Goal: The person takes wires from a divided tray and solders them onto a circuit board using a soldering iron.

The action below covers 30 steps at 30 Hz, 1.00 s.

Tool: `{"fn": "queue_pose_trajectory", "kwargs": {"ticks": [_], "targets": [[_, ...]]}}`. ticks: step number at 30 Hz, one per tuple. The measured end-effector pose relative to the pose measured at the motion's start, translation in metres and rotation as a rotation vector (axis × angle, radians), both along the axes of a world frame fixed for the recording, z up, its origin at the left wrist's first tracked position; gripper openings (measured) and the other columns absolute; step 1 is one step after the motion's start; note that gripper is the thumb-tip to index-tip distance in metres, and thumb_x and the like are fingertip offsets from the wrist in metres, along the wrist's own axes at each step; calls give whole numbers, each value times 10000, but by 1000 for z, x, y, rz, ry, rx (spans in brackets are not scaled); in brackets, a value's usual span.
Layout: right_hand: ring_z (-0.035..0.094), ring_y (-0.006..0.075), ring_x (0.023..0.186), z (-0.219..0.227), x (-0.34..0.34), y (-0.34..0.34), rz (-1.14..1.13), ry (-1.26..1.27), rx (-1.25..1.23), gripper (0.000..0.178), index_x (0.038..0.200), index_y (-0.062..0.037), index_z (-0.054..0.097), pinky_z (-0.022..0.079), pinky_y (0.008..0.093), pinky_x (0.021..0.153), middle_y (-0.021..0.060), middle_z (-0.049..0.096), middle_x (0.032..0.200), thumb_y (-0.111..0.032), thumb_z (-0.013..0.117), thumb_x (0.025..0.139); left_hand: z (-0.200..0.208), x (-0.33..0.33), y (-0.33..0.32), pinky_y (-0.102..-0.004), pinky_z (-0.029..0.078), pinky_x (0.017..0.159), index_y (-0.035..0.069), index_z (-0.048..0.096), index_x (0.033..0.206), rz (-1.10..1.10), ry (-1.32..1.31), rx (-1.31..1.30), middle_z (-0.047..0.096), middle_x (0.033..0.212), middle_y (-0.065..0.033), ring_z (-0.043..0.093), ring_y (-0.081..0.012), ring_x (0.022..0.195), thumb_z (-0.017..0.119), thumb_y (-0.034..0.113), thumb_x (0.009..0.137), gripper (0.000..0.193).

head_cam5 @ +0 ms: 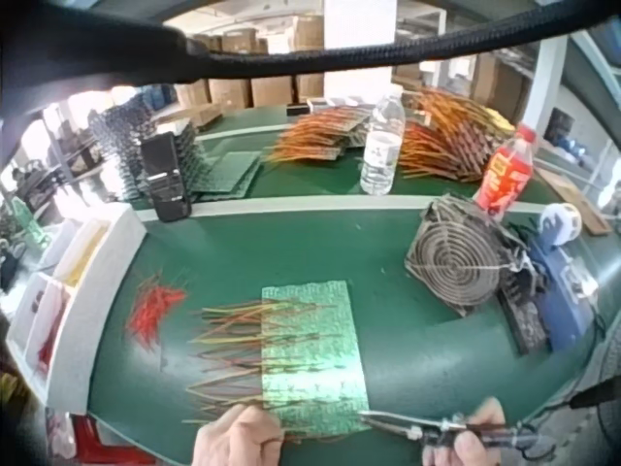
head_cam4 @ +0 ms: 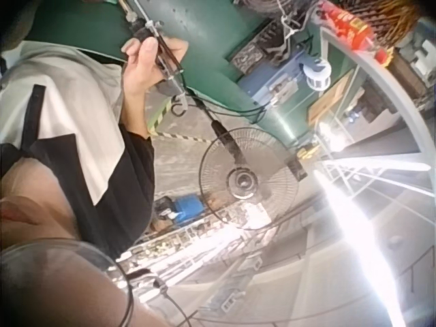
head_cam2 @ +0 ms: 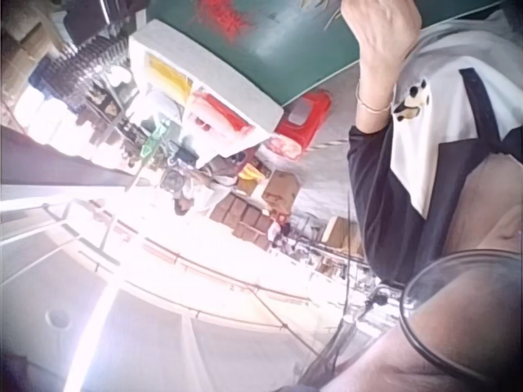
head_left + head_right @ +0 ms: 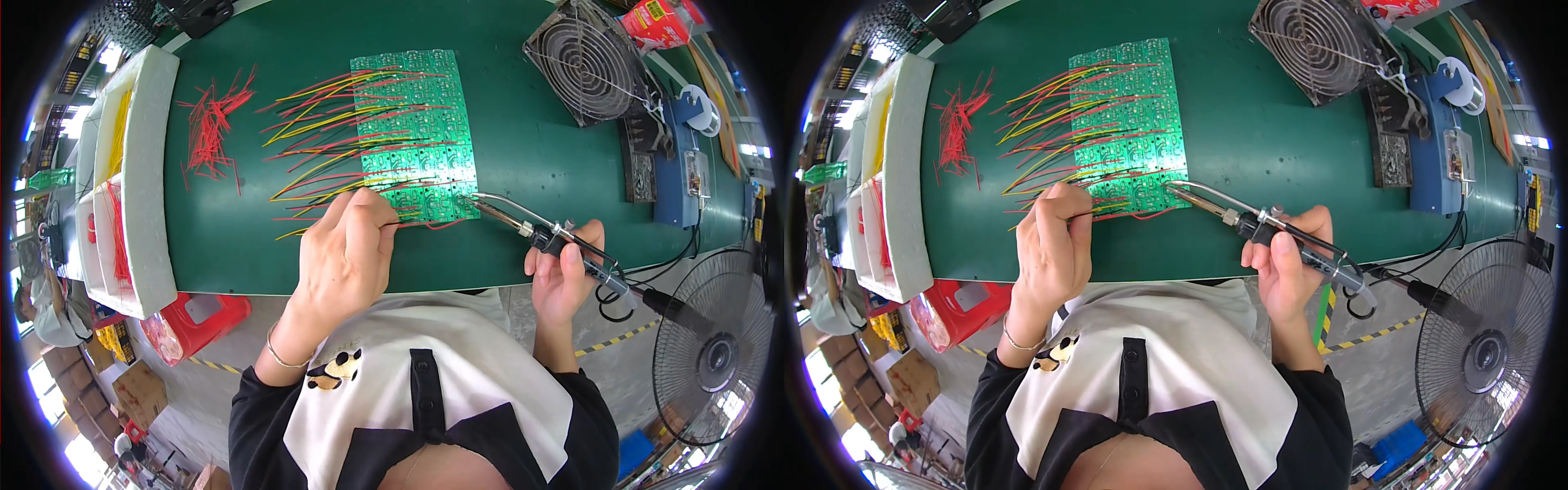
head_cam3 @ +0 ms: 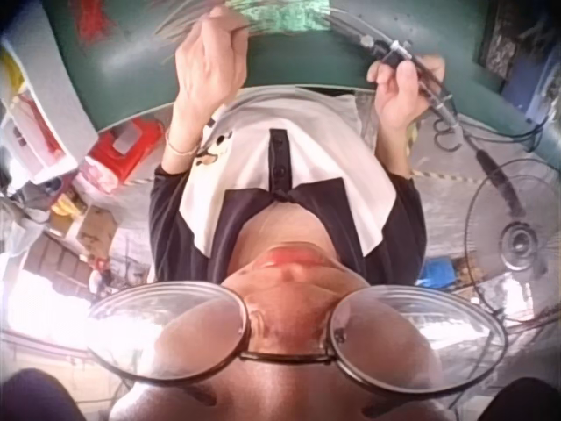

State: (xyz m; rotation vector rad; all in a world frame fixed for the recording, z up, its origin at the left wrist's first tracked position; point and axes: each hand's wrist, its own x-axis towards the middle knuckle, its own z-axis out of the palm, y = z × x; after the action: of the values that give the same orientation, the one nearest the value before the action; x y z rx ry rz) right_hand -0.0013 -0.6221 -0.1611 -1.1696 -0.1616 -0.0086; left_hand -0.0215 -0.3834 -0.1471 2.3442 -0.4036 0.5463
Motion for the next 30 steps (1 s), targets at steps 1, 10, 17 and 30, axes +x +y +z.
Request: {"fn": "queue_pose_trajectory", "kwargs": {"ticks": [1, 10, 17, 30], "targets": [[448, 81, 493, 0, 0, -1, -2, 0, -1, 182, 841, -54, 337, 432, 248, 446, 63, 460, 624, -120, 506, 859, -4, 1, 0, -324, 413, 471, -6, 474, 812, -11, -87, 17, 499, 768, -90, 516, -235, 593, 602, -59, 672, 198], [438, 72, 440, -3, 0, 2, -55, 29, 25, 218, 829, -48, 358, 432, 244, 413, 52, 457, 599, -150, 550, 848, 4, -3, -8, -304, 411, 486, -34, 544, 935, 72, 25, 47, 492, 808, -93, 498, -203, 588, 591, -68, 678, 263], [347, 54, 324, -2, -1, 1, -40, -6, -183, 324, 794, -70, 348, 360, 202, 330, 9, 402, 463, -302, 567, 848, -5, -14, -17, -300, 414, 476, -19, 514, 953, 129, 53, -29, 527, 663, -56, 482, -198, 534, 572, -84, 668, 298], [352, 53, 326, 1, 5, -3, -47, 54, -203, 285, 778, -79, 334, 378, 208, 326, 8, 403, 463, -252, 546, 858, -13, -7, -21, -302, 418, 467, 32, 547, 819, 91, -14, 86, 510, 736, -64, 525, -207, 572, 650, -50, 642, 220]]}}
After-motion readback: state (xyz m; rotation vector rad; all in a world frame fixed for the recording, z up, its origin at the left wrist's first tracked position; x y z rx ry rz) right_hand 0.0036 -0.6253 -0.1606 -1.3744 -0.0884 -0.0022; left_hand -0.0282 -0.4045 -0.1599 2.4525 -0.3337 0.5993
